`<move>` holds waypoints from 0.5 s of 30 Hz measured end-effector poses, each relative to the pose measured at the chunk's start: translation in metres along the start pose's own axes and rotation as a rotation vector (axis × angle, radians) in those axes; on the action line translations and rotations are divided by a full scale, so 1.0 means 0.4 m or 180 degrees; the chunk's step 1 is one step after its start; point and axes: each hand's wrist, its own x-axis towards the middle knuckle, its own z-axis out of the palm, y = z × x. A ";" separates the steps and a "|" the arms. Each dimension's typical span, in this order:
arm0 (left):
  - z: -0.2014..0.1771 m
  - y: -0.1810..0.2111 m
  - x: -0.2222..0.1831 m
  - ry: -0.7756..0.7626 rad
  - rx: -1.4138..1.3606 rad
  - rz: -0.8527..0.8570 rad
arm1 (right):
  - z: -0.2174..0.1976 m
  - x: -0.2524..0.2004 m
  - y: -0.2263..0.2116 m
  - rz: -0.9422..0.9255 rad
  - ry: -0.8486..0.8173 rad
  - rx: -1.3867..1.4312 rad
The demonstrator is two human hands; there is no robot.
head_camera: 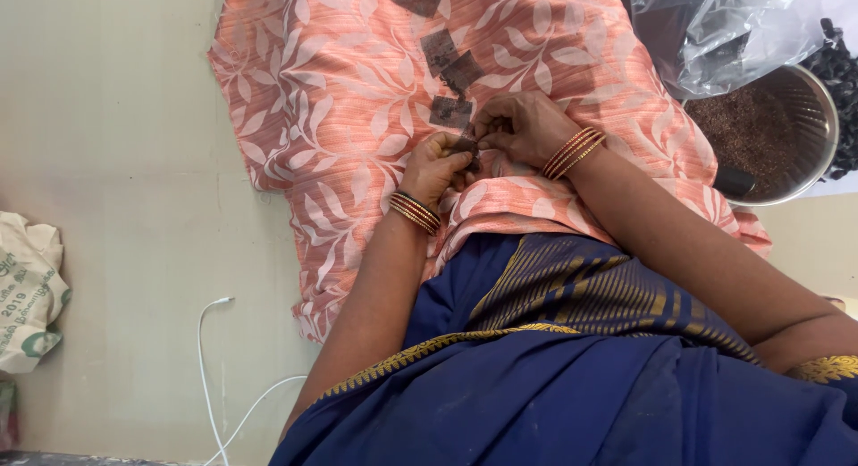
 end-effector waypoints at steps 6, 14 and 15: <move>-0.008 -0.029 0.018 -0.0003 0.0085 0.0284 | 0.004 0.001 -0.001 -0.0171 0.0054 0.0038; 0.038 0.034 -0.031 0.1022 0.1471 0.1130 | -0.001 0.003 -0.021 -0.0111 -0.0025 -0.0108; 0.037 0.033 -0.028 0.1016 0.1333 0.1113 | 0.001 0.004 -0.018 -0.0120 -0.0030 -0.0080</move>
